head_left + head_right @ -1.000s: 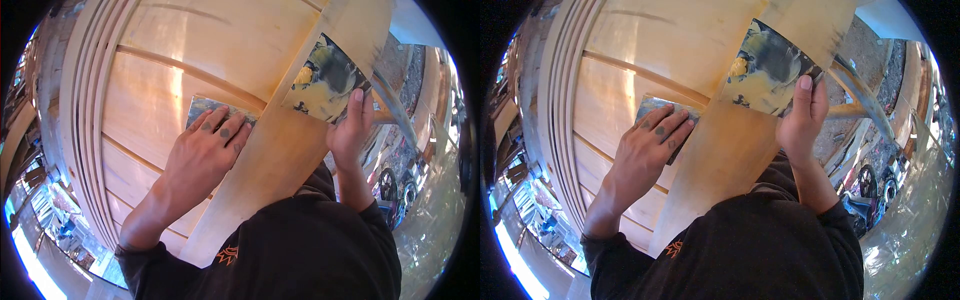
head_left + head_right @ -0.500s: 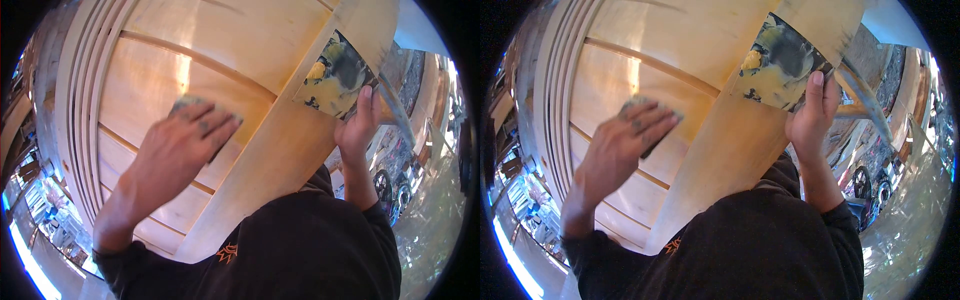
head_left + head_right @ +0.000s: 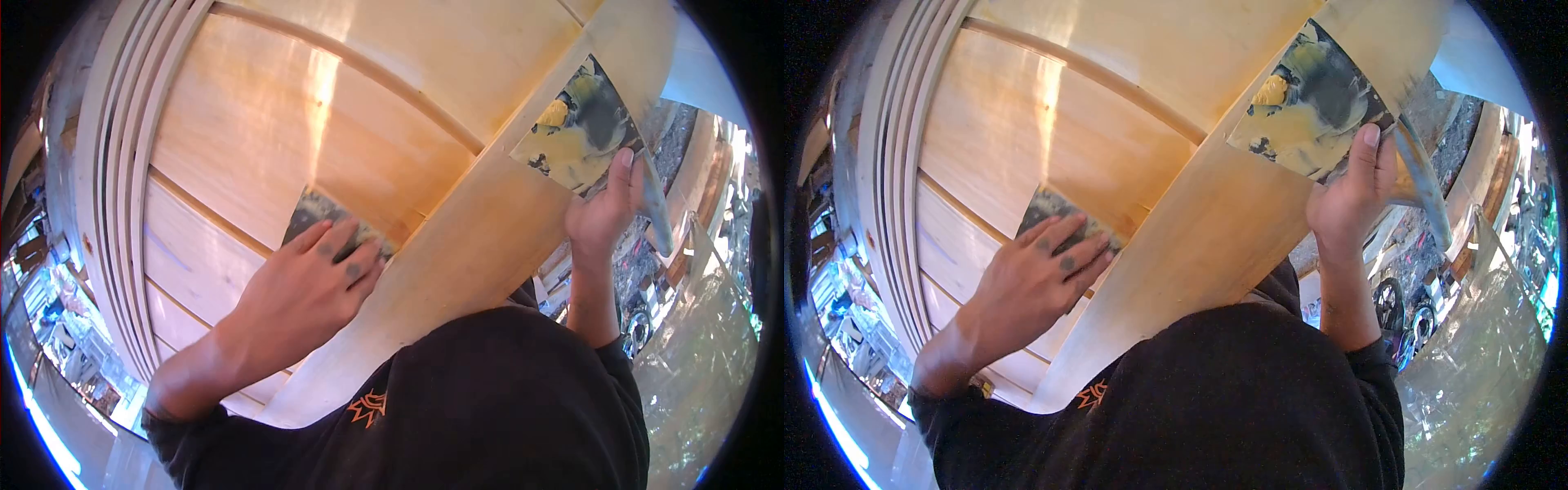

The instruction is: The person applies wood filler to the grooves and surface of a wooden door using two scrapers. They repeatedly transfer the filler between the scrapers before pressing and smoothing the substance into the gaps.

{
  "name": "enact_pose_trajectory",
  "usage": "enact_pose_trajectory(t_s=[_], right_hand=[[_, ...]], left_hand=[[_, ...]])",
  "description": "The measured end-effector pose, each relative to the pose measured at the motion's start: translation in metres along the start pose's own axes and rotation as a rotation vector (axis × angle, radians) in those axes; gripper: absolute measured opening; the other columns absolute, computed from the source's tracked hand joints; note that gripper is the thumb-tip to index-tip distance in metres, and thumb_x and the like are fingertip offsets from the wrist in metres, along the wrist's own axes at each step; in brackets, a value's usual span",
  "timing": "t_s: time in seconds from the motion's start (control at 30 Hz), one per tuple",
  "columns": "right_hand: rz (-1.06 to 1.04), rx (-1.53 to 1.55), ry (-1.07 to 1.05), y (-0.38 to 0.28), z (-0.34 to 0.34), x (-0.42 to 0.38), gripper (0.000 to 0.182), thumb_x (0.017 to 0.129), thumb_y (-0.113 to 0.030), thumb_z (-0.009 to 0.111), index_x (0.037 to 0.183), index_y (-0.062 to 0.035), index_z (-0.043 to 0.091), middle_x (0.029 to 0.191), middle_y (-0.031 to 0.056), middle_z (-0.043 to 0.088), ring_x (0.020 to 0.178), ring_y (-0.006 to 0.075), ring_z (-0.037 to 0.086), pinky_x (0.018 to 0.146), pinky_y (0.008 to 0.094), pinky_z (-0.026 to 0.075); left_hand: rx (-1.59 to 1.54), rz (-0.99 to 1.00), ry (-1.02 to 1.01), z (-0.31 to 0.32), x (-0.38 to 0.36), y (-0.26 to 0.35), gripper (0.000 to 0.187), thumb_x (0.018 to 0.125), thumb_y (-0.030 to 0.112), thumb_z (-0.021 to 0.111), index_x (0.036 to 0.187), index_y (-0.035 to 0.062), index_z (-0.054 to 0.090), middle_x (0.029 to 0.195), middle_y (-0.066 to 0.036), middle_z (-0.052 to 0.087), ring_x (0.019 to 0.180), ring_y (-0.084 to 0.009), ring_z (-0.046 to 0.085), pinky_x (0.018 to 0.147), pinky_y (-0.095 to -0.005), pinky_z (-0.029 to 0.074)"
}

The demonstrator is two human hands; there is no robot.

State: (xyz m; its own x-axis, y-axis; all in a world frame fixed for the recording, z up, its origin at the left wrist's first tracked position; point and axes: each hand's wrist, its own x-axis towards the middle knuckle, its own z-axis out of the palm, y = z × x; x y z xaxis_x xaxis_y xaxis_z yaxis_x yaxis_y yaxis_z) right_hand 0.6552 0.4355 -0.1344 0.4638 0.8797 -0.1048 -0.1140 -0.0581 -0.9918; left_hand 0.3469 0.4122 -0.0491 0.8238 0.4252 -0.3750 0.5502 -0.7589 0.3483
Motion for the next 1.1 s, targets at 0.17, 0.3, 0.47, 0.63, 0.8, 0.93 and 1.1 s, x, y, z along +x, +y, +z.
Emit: enact_pose_trajectory(t_s=[0.17,0.3,0.47,0.63,0.8,0.93,1.1], right_hand=[[-0.040,-0.055,-0.078,0.003,-0.006,0.002,0.033,0.102,-0.022,0.041,0.124,0.0034,0.046,0.121,0.0127,0.055,0.109,0.0184,0.055,0.093,0.0315,0.047],[-0.053,-0.059,-0.069,0.006,-0.011,0.003,0.033,0.101,-0.023,0.044,0.124,0.0019,0.047,0.119,0.0111,0.057,0.109,0.0198,0.056,0.092,0.0339,0.047],[-0.007,0.068,-0.036,-0.001,0.002,-0.001,0.033,0.100,-0.024,0.046,0.123,0.0003,0.049,0.120,0.0107,0.057,0.109,0.0213,0.057,0.093,0.0368,0.048],[-0.005,0.165,0.001,0.004,0.003,0.003,0.032,0.100,-0.024,0.047,0.122,-0.0006,0.050,0.119,0.0106,0.057,0.109,0.0217,0.057,0.093,0.0384,0.047],[-0.024,0.157,-0.025,0.007,-0.001,0.005,0.031,0.099,-0.021,0.047,0.122,-0.0009,0.050,0.118,0.0104,0.058,0.108,0.0217,0.057,0.092,0.0377,0.048],[-0.022,0.186,-0.010,0.005,0.001,0.004,0.031,0.099,-0.021,0.047,0.123,-0.0013,0.049,0.118,0.0101,0.058,0.108,0.0219,0.057,0.092,0.0377,0.048],[0.003,0.192,-0.004,0.003,0.002,0.003,0.032,0.100,-0.021,0.047,0.125,-0.0012,0.048,0.118,0.0100,0.058,0.108,0.0220,0.058,0.092,0.0381,0.048]], left_hand=[[-0.047,-0.089,0.002,-0.007,-0.014,0.002,0.032,0.080,0.012,0.056,0.110,0.0057,0.066,0.120,-0.006,0.061,0.116,-0.0285,0.055,0.102,-0.0405,0.043],[0.059,-0.100,0.164,-0.014,-0.002,0.002,0.031,0.079,0.011,0.057,0.108,0.0080,0.067,0.121,-0.006,0.061,0.116,-0.0283,0.055,0.101,-0.0408,0.044],[-0.077,-0.184,0.150,-0.022,-0.008,0.000,0.032,0.081,0.004,0.054,0.109,0.0094,0.067,0.113,-0.009,0.065,0.114,-0.0279,0.057,0.100,-0.0408,0.045],[-0.046,-0.237,0.221,-0.032,0.037,-0.017,0.039,0.078,-0.006,0.049,0.111,0.0061,0.066,0.112,-0.013,0.065,0.108,-0.0294,0.060,0.090,-0.0391,0.049],[-0.147,-0.148,0.183,-0.047,0.069,-0.013,0.027,0.079,0.004,0.051,0.101,0.0058,0.069,0.092,-0.010,0.068,0.092,-0.0288,0.063,0.077,-0.0405,0.050],[-0.073,-0.129,0.065,-0.048,0.069,-0.009,0.022,0.080,0.008,0.054,0.096,0.0078,0.069,0.088,-0.008,0.067,0.090,-0.0267,0.063,0.076,-0.0385,0.051],[-0.040,-0.104,-0.086,-0.036,0.041,-0.002,0.020,0.080,0.011,0.055,0.094,0.0091,0.069,0.091,-0.006,0.067,0.092,-0.0241,0.063,0.076,-0.0361,0.051]])
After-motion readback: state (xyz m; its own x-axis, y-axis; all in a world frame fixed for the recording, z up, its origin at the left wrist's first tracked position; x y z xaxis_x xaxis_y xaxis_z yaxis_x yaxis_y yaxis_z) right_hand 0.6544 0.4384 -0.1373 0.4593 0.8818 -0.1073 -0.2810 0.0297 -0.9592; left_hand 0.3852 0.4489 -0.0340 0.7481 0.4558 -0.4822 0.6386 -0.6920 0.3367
